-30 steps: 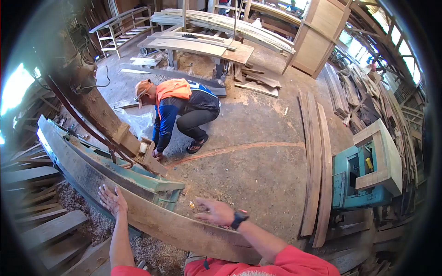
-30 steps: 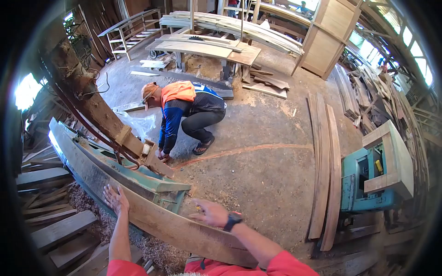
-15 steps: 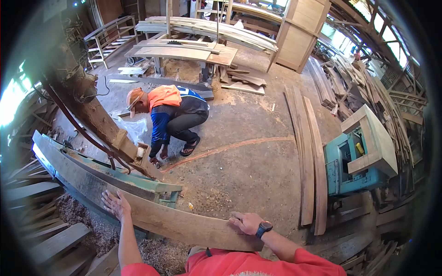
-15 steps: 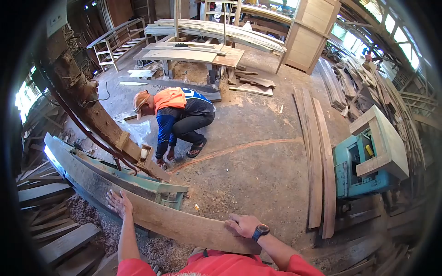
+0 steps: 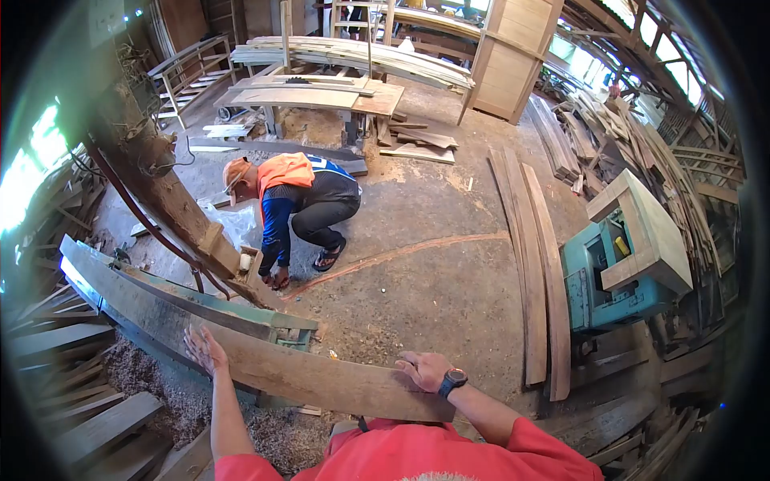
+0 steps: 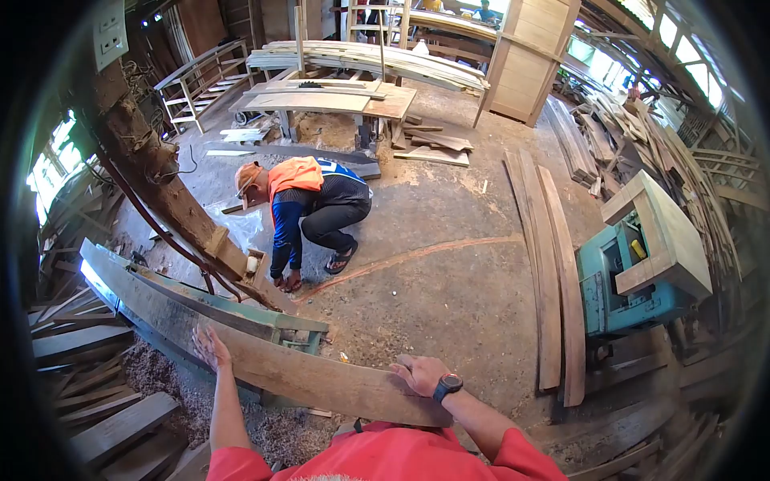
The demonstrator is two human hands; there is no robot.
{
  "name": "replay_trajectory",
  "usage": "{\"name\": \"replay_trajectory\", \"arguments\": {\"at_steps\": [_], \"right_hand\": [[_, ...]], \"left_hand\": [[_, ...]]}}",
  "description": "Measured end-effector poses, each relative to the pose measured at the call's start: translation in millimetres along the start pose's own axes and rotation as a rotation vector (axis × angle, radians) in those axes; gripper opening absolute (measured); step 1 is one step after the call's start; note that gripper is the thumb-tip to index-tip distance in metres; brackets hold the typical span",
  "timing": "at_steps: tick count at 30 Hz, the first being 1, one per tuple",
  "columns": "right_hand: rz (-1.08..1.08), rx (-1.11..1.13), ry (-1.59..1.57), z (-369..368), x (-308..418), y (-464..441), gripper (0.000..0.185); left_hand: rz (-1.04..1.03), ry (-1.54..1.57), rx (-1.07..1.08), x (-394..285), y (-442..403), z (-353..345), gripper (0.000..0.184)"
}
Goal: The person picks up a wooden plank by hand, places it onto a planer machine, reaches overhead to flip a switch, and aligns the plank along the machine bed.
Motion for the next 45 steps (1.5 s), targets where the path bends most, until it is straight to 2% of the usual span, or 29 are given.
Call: {"name": "replay_trajectory", "arguments": {"at_steps": [4, 5, 6, 7, 9, 11, 13, 15, 16, 17, 18, 21, 23, 31, 33, 36, 45], "right_hand": [[0.041, -0.144, -0.063, 6.4, 1.4, 4.3, 0.057], [0.064, -0.184, -0.095, 13.6, 4.5, 6.2, 0.057], [0.066, -0.182, -0.094, 16.9, 5.4, 7.6, 0.057], [0.066, -0.144, -0.107, 17.3, 6.1, 7.2, 0.057], [0.068, -0.109, -0.132, 18.0, 3.9, 5.4, 0.056], [0.079, -0.079, -0.148, 14.4, 3.4, 4.5, 0.053], [0.052, -0.028, -0.135, 21.4, 8.0, 4.4, 0.053], [0.024, 0.022, -0.115, 14.7, 5.6, 6.5, 0.052], [0.061, -0.042, -0.153, 16.4, 5.8, 6.7, 0.053], [0.098, -0.108, -0.189, 19.5, 5.7, 7.0, 0.054], [0.103, -0.108, -0.187, 18.0, 2.7, 5.4, 0.054], [0.119, -0.126, -0.209, 18.4, 4.8, 8.4, 0.054], [0.085, -0.051, -0.179, 21.9, 8.3, 8.6, 0.054], [0.101, -0.040, -0.174, 10.4, 0.1, 3.1, 0.054], [0.096, -0.038, -0.187, 11.5, -0.3, 1.0, 0.054], [0.045, -0.017, -0.195, 8.3, -4.5, 1.7, 0.055], [0.067, -0.046, -0.232, 16.9, 1.2, 6.9, 0.055]], "left_hand": [[-0.006, 0.233, 0.032, 22.8, 6.5, -24.4, 0.070], [-0.024, 0.387, 0.003, 16.0, 19.0, -25.8, 0.069], [-0.043, 0.536, -0.025, 11.1, 32.5, -26.1, 0.069], [-0.044, 0.533, -0.028, 1.8, 51.3, -28.2, 0.069], [-0.188, 0.824, 0.098, -44.8, 106.0, -41.5, 0.071], [-0.116, 1.249, 0.255, -106.1, 171.4, -49.9, 0.074], [-0.168, 1.283, 0.512, -184.3, 231.6, -29.7, 0.077], [-0.250, 1.114, 0.546, -230.1, 270.6, -14.9, 0.066], [-0.277, 1.057, 0.555, -241.9, 285.2, -13.3, 0.063], [-0.510, 0.701, 0.508, -255.5, 299.0, -11.4, 0.052], [-0.721, 0.338, 0.446, -268.1, 311.1, -13.3, 0.049], [-0.729, 0.246, 0.555, -272.8, 315.4, -22.6, 0.046], [-0.739, 0.224, 0.543, -270.5, 317.3, -24.0, 0.045], [-0.741, 0.187, 0.522, -279.2, 317.8, -19.7, 0.037], [-0.716, 0.123, 0.592, -280.4, 317.4, -20.1, 0.036], [-0.728, 0.187, 0.521, -280.0, 317.6, -16.8, 0.035], [-0.714, 0.221, 0.500, -274.8, 316.9, -19.4, 0.036]]}}
Point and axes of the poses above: each hand's wrist, its own y-axis away from the middle knuckle, its own z-axis out of the back of the hand, x = y × z, the point moved 9 cm from there along -y, towards the middle knuckle, and after that the axes turned 2 degrees about y, right-handed, at the moved point
